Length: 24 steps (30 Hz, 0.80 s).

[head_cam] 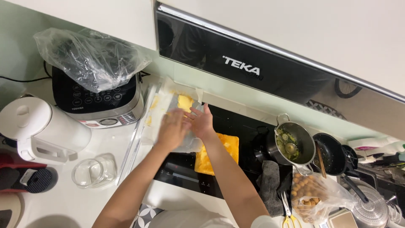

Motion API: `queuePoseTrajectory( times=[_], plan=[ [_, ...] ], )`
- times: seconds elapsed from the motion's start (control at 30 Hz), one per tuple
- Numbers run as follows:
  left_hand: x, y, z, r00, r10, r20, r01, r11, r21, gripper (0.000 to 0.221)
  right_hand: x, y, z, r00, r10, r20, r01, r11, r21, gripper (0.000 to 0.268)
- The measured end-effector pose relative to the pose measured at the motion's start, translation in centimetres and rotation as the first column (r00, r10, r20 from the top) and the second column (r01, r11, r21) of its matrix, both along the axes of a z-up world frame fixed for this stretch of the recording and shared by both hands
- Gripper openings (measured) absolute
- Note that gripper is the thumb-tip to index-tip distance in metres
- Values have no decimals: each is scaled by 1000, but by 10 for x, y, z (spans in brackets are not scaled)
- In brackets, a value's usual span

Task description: The recorder retrieves items from the refrigerator and a cupboard, then uses a knife to cut slices from a large yellow sponge cake block and crumbles the pieces by hand.

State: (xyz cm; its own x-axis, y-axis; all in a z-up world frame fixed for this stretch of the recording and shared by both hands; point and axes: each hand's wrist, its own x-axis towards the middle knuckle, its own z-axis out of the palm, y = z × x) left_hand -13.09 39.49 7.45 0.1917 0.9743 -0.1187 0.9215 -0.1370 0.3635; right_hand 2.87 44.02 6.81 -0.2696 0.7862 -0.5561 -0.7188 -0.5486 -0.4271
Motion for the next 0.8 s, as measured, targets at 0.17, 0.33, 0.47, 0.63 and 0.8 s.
queuePoseTrajectory(
  times=[0.17,0.33,0.47,0.63,0.8],
  plan=[
    [7,-13,-42,976,-213,36,188,921,342,67,-2,19,-12,993,99,67,-100,995,10,95],
    [-13,-12,-30,996,56,75,-68,984,164,44,53,-5,-13,689,-43,724,-311,884,349,67],
    [13,-48,9,911,-328,250,238,912,333,44,105,-90,22,-190,-480,856,-692,684,230,52],
    [71,-106,8,809,-584,-66,575,762,298,110,120,-173,-2,-534,-519,667,-779,609,-150,71],
    [81,-103,12,759,-623,-192,637,771,19,118,130,-187,-22,-556,-513,653,-798,548,-249,80]
  ],
)
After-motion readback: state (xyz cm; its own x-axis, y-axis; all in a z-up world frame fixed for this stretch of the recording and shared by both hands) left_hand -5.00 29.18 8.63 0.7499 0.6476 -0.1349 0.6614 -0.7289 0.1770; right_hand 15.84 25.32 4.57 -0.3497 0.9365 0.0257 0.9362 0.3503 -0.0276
